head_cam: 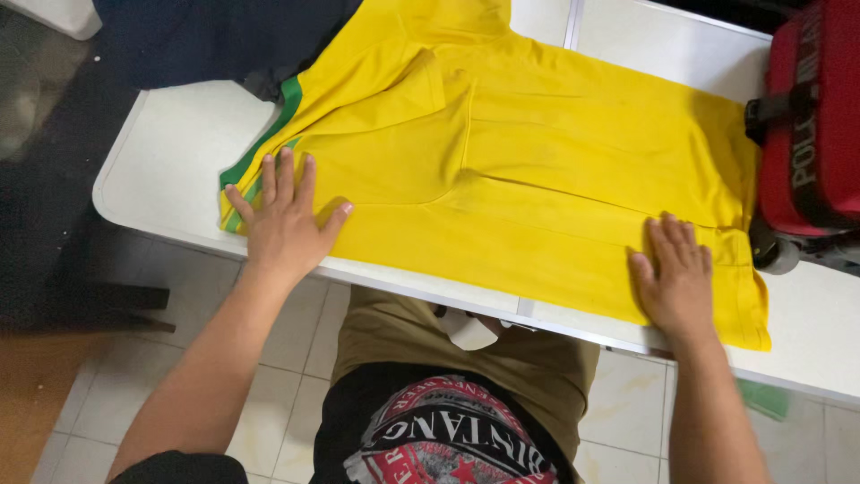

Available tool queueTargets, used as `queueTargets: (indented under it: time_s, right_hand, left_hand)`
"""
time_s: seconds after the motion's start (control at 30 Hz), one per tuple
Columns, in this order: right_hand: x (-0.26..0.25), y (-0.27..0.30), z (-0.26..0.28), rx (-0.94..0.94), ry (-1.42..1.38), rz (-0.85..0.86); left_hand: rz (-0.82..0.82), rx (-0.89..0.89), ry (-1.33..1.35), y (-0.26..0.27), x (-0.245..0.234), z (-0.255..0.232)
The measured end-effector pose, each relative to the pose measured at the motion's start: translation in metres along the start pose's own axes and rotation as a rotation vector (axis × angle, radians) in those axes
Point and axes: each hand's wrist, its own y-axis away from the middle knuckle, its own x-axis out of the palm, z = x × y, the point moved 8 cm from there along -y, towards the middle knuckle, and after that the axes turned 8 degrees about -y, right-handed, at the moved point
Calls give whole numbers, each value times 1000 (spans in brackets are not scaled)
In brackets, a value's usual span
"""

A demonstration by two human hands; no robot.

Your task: The person folds a yellow shirt by hand on a white table and then places it into a red and black suitcase.

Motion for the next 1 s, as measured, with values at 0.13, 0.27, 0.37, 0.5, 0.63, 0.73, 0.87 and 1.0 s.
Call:
queueTargets:
  time_s: [0.13, 0.27, 0.37, 0.5, 0.63, 0.73, 0.87, 1.0]
  right_hand:
    - [-42, 10, -47, -6, -82, -84]
    - [-36, 13, -51, -13, -47, -103]
    - [-37, 9, -51, -38, -54, -82]
    - [-39, 12, -51, -44, -66, -95]
    - [-38, 13, -51, -37, -69, -98]
    - [-37, 13, -53, -47, -72, -109]
    - [-45, -13, -48, 46, -176, -119]
    - [-38, -66, 26, -78, -281, -169]
  left_hand:
    - [40, -21, 15, -8, 1, 6]
    - [59, -36, 4, -4, -1, 10]
    - [43, -64, 28, -3, 1, 24]
    - [-18, -126, -12, -3, -4, 66]
    - [-241, -170, -227, 5, -28, 89]
    - [-358, -114, -42, 13, -37, 76]
    - [-428, -29, 142, 12, -46, 63]
    - [-447, -20, 212, 18, -55, 71]
